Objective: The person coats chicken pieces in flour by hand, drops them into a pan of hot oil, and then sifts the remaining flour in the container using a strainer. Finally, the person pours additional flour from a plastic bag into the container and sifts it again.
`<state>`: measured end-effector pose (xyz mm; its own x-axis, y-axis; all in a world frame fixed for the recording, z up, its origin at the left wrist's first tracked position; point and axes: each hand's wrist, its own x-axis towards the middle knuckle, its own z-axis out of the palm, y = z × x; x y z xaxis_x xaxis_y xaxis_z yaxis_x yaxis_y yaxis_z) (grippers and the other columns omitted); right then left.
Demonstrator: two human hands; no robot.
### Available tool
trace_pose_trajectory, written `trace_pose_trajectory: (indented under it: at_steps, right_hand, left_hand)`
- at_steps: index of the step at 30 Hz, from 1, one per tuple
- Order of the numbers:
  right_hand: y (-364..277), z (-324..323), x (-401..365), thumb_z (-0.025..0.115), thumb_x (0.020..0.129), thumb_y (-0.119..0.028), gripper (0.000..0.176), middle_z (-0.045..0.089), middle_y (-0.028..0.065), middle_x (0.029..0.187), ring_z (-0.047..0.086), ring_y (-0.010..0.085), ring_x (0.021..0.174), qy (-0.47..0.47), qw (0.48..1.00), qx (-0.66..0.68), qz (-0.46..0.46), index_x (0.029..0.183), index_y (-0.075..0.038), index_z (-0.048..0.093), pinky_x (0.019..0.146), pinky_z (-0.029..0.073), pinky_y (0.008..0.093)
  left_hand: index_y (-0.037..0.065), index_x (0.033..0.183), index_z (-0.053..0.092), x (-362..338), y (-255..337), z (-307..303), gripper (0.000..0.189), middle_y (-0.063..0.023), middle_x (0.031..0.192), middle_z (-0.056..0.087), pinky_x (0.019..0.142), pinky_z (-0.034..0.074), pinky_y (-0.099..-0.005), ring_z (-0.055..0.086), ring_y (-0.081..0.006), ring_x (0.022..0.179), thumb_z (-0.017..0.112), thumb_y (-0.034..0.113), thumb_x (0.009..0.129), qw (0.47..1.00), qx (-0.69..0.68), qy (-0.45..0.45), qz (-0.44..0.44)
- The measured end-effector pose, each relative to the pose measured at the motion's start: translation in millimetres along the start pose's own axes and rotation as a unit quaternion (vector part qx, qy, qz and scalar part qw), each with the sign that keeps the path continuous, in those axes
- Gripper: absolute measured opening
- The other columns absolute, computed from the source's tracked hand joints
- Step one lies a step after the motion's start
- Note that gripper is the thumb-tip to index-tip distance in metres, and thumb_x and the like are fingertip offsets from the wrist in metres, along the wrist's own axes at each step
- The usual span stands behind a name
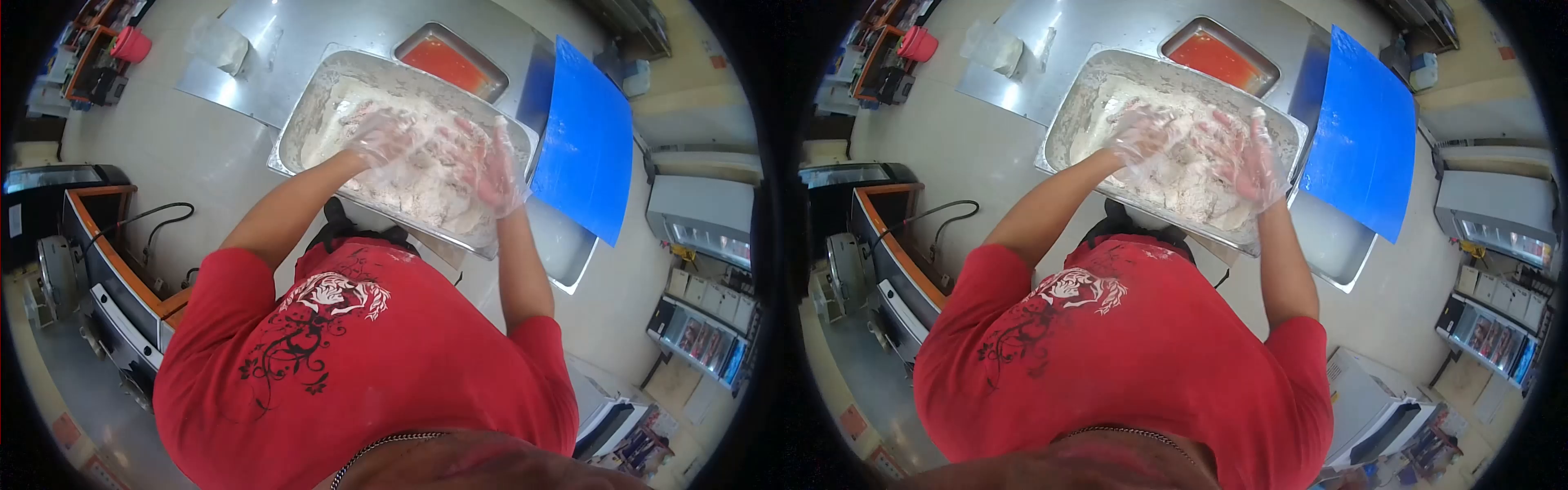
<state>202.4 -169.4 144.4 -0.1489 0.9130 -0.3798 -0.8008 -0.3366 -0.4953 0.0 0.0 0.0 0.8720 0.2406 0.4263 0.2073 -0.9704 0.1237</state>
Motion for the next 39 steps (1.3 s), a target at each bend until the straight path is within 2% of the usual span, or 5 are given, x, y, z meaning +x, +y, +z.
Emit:
trace_pose_trajectory:
  at_steps: [4, 16, 23, 31, 39]
  right_hand:
    - [13.1, -65.1, 2.9, 0.037, 0.101, -0.049, 0.059, 0.059, 0.02, 0.126, 0.058, 0.0325, 0.112, 0.276, 0.751, -0.598, 0.043, 0.131, 0.0, 0.054, 0.096, 0.045, 0.0397]
    - [20.6, -79.8, -77.5, 0.052, 0.092, -0.02, 0.024, 0.064, 0.0206, 0.092, 0.061, 0.0344, 0.083, 0.44, 0.399, -0.791, -0.144, 0.09, -0.001, 0.065, 0.075, 0.049, 0.0462]
    - [56.7, -107.5, -121.1, 0.049, 0.094, -0.016, 0.018, 0.059, 0.0146, 0.097, 0.055, 0.0277, 0.096, 0.511, 0.593, -0.611, -0.123, 0.104, -0.007, 0.06, 0.094, 0.042, 0.0438]
    - [-47.5, 43.2, -183.3, 0.054, 0.096, -0.024, 0.021, 0.052, 0.0102, 0.075, 0.053, 0.0252, 0.067, 0.336, 0.113, -0.926, -0.127, 0.099, -0.004, 0.053, 0.066, 0.048, 0.0389]
    - [35.0, 105.8, -262.3, 0.06, 0.093, -0.028, 0.044, 0.06, 0.017, 0.109, 0.058, 0.0285, 0.103, 0.583, 0.404, -0.705, 0.011, 0.126, 0.001, 0.05, 0.093, 0.046, 0.0379]
  left_hand:
    - [0.014, 0.111, 0.065, 4.6, 6.0, -81.7, 0.034, -0.0105, 0.116, 0.066, 0.092, 0.047, -0.0418, 0.063, -0.0242, 0.104, 0.043, 0.037, 0.1, 0.848, -0.304, -0.117, -0.418]
    - [0.008, 0.12, 0.061, -140.4, -141.2, -111.1, 0.037, -0.0197, 0.112, 0.065, 0.092, 0.046, -0.0459, 0.061, -0.0368, 0.107, 0.045, 0.033, 0.098, 0.951, 0.196, -0.114, -0.208]
    - [0.0, 0.136, 0.041, -129.6, -146.1, -93.8, 0.043, -0.0265, 0.112, 0.064, 0.09, 0.048, -0.0457, 0.063, -0.04, 0.1, 0.04, 0.021, 0.099, 0.9, -0.054, -0.168, -0.398]
    - [-0.002, 0.126, 0.058, -178.1, -77.6, -44.9, 0.04, -0.0269, 0.119, 0.061, 0.093, 0.047, -0.0441, 0.058, -0.0378, 0.11, 0.049, 0.02, 0.095, 0.855, -0.315, -0.02, -0.412]
    - [-0.001, 0.097, 0.066, -185.6, -89.3, -66.9, 0.024, -0.0179, 0.1, 0.067, 0.092, 0.048, -0.0384, 0.061, -0.0331, 0.095, 0.048, 0.002, 0.081, 0.904, -0.205, -0.307, -0.215]
